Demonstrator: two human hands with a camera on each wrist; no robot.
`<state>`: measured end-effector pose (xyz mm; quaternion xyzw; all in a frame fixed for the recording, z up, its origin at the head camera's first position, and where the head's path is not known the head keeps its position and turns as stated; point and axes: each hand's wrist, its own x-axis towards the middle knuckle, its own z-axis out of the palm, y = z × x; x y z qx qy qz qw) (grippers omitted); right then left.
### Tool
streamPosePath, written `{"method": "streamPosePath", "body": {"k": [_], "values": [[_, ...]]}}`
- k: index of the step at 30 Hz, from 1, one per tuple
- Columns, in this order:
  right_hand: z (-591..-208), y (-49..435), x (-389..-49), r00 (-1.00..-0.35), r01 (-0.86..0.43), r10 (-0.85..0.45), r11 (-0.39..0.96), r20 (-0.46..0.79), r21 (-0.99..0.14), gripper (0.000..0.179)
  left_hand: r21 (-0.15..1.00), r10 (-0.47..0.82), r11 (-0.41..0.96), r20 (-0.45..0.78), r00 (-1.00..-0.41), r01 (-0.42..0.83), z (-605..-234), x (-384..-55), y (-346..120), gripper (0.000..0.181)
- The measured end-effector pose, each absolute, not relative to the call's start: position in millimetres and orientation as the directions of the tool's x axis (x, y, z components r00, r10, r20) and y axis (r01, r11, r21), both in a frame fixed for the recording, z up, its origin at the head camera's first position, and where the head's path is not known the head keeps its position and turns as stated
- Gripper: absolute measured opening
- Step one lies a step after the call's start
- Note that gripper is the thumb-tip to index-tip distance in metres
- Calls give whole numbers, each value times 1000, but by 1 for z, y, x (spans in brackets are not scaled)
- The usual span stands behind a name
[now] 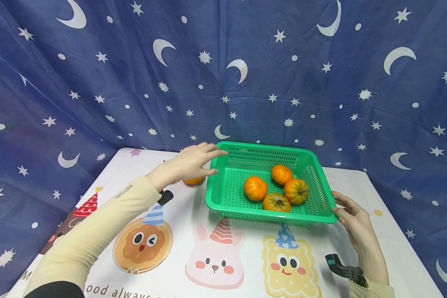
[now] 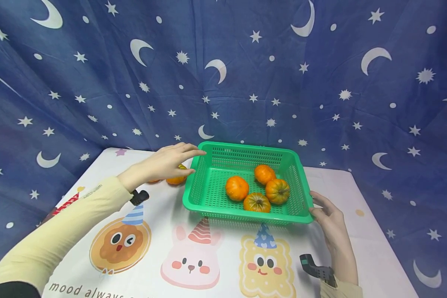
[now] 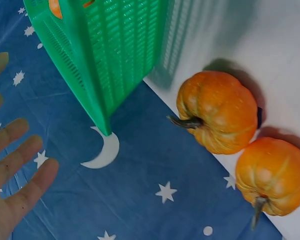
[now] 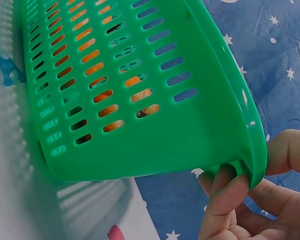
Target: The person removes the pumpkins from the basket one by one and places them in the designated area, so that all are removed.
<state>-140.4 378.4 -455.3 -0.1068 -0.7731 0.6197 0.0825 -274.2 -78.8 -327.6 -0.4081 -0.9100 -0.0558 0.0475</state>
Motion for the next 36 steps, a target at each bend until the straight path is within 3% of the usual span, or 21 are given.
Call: {"method": "streamPosePath", "body": {"k": [7,22,31,36], "values": [[-482,400,-152,-970,31,241,188,15,-982,52,37,773,624,119,-624,780,-326,-276,-65,57],[-472,394,-147,-972,40,234,200,9,-979,51,4,811,581,92,-578,814,-327,-280,-38,56],[-427,359,-129,-968,72,250,235,-11,-969,53,-51,846,531,82,-527,846,-324,-277,-17,55],[-440,368,-134,-962,83,271,225,-20,-971,52,-56,856,516,65,-513,855,-323,-277,-6,55]]}}
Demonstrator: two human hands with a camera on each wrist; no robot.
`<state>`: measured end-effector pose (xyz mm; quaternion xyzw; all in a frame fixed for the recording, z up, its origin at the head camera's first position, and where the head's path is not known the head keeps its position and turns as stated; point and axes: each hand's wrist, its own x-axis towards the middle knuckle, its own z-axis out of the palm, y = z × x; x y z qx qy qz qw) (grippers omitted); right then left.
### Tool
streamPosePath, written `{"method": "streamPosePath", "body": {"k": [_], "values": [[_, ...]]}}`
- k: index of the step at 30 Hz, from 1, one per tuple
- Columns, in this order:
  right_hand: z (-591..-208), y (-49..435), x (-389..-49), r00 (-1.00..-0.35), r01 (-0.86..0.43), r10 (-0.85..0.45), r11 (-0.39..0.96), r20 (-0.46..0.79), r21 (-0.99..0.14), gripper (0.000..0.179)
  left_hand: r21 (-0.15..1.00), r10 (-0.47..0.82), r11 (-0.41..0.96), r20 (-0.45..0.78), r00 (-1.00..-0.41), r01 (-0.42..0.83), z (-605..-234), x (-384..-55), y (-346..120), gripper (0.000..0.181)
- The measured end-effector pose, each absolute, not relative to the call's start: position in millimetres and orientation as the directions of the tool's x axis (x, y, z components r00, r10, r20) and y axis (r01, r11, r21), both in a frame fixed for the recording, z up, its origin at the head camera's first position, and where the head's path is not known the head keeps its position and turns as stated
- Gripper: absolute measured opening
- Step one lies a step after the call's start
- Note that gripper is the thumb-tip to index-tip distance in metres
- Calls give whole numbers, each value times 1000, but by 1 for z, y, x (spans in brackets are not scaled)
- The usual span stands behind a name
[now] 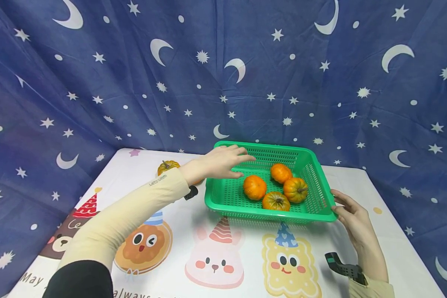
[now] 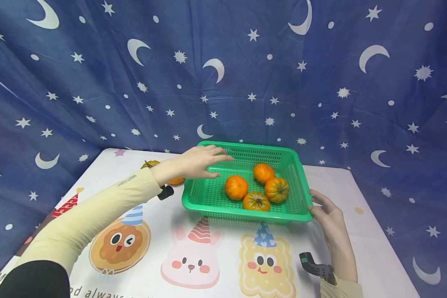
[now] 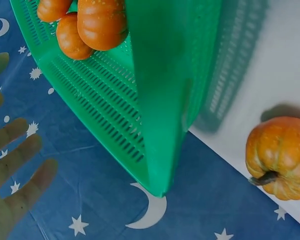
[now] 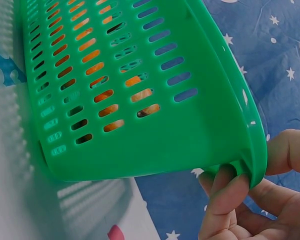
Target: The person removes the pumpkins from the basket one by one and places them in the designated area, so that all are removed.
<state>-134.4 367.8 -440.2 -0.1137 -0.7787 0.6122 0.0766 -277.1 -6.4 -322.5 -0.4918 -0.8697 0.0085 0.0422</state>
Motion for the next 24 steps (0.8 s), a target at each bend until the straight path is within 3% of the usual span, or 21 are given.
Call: {"method": "streamPosePath", "body": {"k": [16,24], "values": [[-493,408,-156,-966,42,257,214,15,-976,52,-62,879,474,-16,-476,878,-334,-288,28,54],[-432,363,-131,-967,81,253,223,-23,-971,53,-74,874,470,-98,-475,880,-341,-289,48,56]]}}
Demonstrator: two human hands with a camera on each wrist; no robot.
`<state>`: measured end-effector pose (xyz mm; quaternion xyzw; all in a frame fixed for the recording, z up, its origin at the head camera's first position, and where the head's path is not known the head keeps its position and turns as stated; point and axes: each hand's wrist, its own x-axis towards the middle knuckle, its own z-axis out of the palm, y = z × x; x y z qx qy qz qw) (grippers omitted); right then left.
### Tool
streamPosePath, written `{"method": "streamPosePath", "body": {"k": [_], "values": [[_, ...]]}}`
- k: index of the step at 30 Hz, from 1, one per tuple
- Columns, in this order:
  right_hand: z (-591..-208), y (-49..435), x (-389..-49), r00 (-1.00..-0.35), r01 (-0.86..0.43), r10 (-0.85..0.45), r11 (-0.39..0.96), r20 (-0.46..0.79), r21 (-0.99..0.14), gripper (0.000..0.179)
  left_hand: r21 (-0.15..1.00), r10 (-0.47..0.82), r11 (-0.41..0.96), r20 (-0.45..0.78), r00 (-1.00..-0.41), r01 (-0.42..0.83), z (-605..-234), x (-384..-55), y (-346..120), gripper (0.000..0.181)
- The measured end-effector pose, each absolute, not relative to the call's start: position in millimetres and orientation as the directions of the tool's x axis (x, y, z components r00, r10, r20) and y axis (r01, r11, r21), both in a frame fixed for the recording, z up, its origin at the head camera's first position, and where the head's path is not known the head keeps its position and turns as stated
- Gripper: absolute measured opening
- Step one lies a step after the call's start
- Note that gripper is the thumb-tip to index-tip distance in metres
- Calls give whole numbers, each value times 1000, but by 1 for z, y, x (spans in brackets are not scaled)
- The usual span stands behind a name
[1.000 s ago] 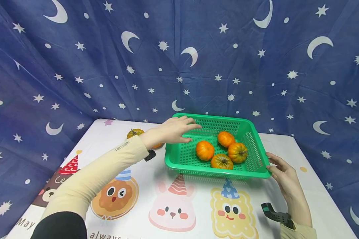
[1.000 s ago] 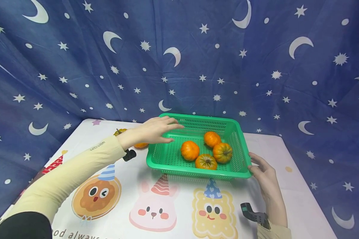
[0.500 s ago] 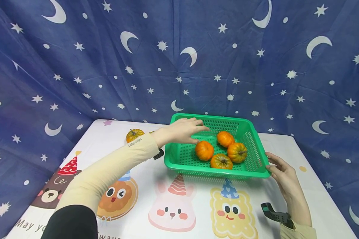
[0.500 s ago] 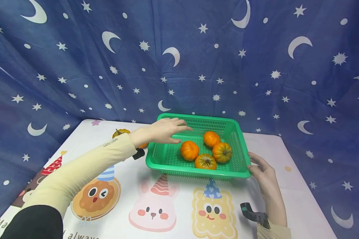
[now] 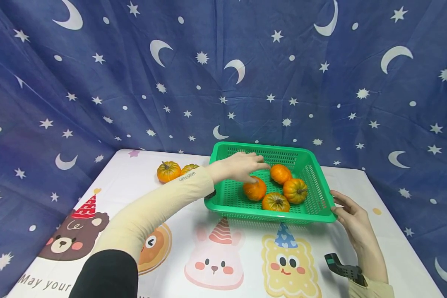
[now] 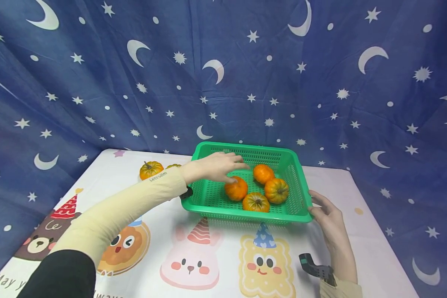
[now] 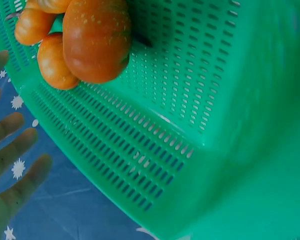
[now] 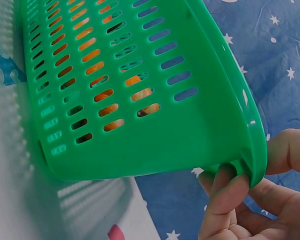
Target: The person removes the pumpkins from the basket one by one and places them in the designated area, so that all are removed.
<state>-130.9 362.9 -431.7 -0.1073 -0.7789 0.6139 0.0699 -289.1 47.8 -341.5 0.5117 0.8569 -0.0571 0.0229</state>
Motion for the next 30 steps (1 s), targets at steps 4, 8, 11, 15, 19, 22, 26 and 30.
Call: {"method": "streamPosePath", "body": {"k": [4,8,11,15,19,22,26,30], "values": [[-449,376,-138,-965,69,260,190,-18,-979,51,-80,863,477,-144,-484,875,-346,-288,55,60],[-452,378,-140,-963,81,268,196,-26,-977,53,-95,858,476,-169,-485,875,-352,-287,62,62],[-452,378,-139,-965,80,263,212,-22,-974,53,-85,853,479,-191,-487,873,-356,-287,66,62],[-454,380,-139,-964,65,264,198,-10,-978,52,-65,844,489,-218,-490,870,-361,-288,70,63],[-456,383,-141,-964,81,265,212,-22,-974,54,-69,844,479,-239,-480,875,-366,-288,73,63],[-465,391,-145,-969,85,247,223,-28,-971,53,-84,843,466,-261,-471,881,-370,-289,74,64],[-467,392,-145,-971,70,239,199,-20,-977,52,-95,840,457,-282,-464,884,-377,-290,74,66],[-443,373,-136,-969,89,245,231,-31,-969,55,-106,835,448,-306,-458,888,-383,-291,74,69]]}}
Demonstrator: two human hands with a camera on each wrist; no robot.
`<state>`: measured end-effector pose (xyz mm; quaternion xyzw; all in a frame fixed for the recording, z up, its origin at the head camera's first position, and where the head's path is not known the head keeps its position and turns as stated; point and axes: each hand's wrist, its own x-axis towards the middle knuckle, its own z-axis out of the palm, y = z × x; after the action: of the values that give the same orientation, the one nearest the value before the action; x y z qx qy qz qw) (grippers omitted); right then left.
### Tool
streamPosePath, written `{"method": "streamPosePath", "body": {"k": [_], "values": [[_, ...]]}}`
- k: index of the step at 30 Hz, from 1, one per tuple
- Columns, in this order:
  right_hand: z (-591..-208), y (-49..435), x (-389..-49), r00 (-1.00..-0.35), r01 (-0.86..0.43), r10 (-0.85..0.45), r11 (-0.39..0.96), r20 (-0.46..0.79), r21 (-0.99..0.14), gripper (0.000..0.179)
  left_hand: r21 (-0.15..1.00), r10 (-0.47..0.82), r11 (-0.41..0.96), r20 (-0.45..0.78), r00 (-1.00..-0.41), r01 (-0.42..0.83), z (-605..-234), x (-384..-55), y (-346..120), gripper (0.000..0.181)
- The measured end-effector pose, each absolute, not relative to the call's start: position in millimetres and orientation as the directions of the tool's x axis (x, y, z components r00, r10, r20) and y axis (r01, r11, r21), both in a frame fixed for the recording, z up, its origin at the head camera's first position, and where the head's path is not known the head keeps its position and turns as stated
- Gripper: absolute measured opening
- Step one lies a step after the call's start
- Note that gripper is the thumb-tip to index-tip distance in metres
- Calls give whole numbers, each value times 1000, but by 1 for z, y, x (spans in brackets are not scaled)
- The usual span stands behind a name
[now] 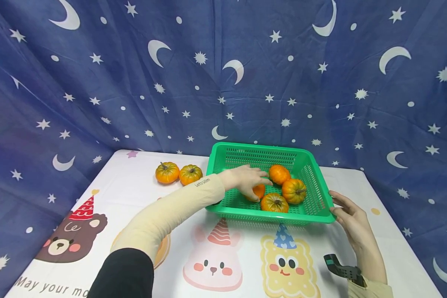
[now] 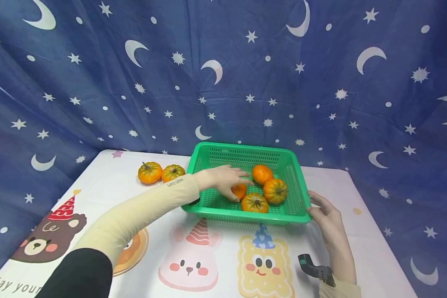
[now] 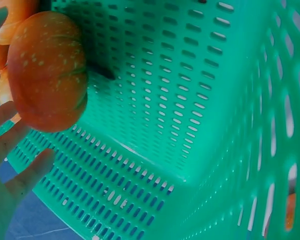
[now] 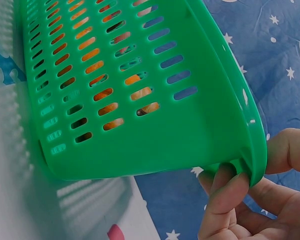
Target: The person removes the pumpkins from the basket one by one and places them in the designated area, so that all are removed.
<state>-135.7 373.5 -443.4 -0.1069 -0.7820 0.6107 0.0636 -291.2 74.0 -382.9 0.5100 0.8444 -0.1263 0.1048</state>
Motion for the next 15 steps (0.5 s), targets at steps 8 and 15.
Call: {"method": "streamPosePath", "body": {"k": [8,15], "values": [[-432,363,-131,-960,85,278,215,-22,-973,52,-149,821,420,-358,-445,895,-391,-294,77,77],[-436,367,-133,-960,116,275,246,-45,-962,54,-174,816,403,-376,-439,898,-397,-293,79,79]]}}
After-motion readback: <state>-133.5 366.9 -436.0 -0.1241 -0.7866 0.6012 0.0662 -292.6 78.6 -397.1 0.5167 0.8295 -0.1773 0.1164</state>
